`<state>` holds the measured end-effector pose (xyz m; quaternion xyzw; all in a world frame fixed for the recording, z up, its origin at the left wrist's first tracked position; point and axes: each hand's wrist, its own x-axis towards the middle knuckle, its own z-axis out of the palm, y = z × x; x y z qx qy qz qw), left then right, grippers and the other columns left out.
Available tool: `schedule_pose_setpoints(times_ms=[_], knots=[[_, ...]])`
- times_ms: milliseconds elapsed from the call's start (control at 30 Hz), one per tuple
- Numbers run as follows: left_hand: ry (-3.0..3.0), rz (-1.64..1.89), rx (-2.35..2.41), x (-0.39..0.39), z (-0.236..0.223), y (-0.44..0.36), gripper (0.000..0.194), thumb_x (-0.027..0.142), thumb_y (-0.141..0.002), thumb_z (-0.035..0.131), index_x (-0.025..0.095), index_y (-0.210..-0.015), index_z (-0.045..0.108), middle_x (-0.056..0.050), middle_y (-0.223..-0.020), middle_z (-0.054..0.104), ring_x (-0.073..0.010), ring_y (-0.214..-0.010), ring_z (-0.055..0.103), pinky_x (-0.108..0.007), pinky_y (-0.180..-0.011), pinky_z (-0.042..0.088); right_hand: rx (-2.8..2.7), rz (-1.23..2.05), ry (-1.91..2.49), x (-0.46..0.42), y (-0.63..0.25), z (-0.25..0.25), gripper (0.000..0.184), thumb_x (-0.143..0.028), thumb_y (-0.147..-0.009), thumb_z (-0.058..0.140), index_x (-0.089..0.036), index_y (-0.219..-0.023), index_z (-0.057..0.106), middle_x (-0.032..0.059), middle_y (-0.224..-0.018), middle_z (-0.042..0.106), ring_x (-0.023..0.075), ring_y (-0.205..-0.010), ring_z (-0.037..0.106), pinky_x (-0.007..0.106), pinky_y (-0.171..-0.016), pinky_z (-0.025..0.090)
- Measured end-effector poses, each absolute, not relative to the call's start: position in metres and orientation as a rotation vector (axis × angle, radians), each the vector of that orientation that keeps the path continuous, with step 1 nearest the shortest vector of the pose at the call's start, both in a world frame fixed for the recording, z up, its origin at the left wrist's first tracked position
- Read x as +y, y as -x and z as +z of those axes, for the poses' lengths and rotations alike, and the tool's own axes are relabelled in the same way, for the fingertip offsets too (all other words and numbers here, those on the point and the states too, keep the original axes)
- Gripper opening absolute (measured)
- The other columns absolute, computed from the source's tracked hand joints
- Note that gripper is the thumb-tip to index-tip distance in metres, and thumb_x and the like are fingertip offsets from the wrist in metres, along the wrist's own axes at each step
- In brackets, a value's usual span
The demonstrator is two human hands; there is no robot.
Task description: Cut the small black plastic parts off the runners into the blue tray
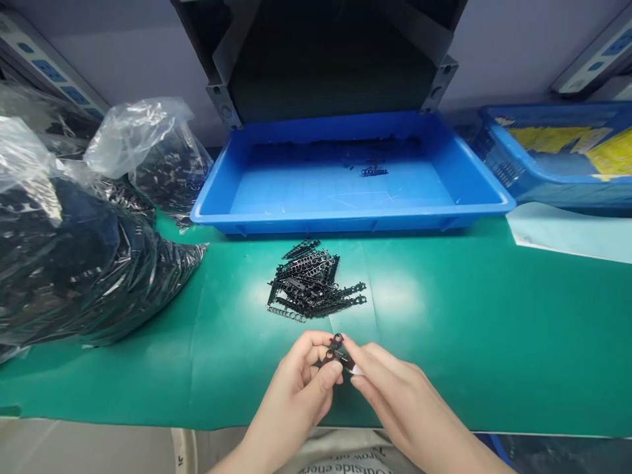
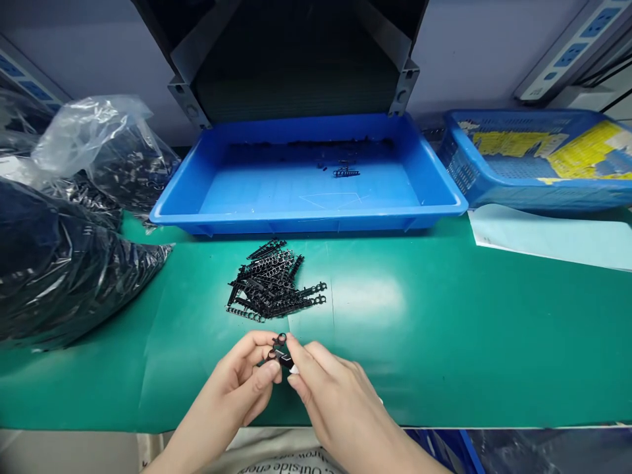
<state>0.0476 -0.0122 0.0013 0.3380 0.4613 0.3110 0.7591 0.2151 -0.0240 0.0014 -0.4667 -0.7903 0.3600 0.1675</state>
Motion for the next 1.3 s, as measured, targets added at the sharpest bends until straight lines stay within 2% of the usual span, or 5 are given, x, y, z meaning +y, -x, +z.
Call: schedule_pose_setpoints(times_ms=[200,500,700,1033,1300], knots=[[-0.757,0.645,1.019,-0.01,0.002,-0.046,0.021,0.037,-0.08,0.055,0.018,-0.086,0.049,0.006,-0.067,0.046,0.0017,-0.037,0.025,-0.014,-0.034,0.016,-2.249,1.095,1.313,-0.022,-0.214,0.007,0.041,-0.019,-0.092,0.03,-0.013,-0.132,0.034,0.0105,-0.093,0.058,0.0154,-0.068,0.055,0.027,-0.055,0.048],[-0.766,0.612,1.047,-0.013,0.002,-0.045,0.024,0.039,-0.078,0.055,0.018,-0.085,0.048,0.007,-0.067,0.043,0.0004,-0.038,0.025,-0.016,-0.035,0.017,-2.385,0.998,1.305,-0.021,-0.215,0.003,0.038,-0.02,-0.092,0.033,-0.016,-0.129,0.037,0.0087,-0.089,0.059,0.0157,-0.069,0.055,0.025,-0.054,0.046],[-0.745,0.614,1.037,-0.012,0.0,-0.045,0.023,0.038,-0.078,0.055,0.018,-0.084,0.047,0.007,-0.065,0.043,0.0005,-0.038,0.026,-0.016,-0.035,0.016,-2.372,0.993,1.291,-0.023,-0.215,-0.003,0.041,-0.021,-0.093,0.029,-0.015,-0.133,0.031,0.0101,-0.092,0.058,0.0168,-0.073,0.055,0.025,-0.053,0.046],[-0.733,0.617,1.066,-0.011,-0.004,-0.045,0.026,0.042,-0.078,0.056,0.019,-0.081,0.046,0.008,-0.063,0.041,-0.0003,-0.038,0.025,-0.017,-0.035,0.017,-2.303,0.948,1.277,-0.023,-0.21,-0.009,0.041,-0.02,-0.092,0.029,-0.014,-0.133,0.032,0.01,-0.088,0.058,0.0149,-0.065,0.053,0.025,-0.05,0.046],[-0.686,0.629,1.053,-0.008,-0.01,-0.045,0.029,0.044,-0.077,0.057,0.018,-0.077,0.046,0.008,-0.062,0.04,0.0001,-0.037,0.023,-0.017,-0.035,0.016,-2.189,0.98,1.311,-0.025,-0.204,-0.015,0.041,-0.018,-0.091,0.028,-0.014,-0.132,0.034,0.0105,-0.089,0.059,0.0132,-0.063,0.055,0.026,-0.055,0.05]])
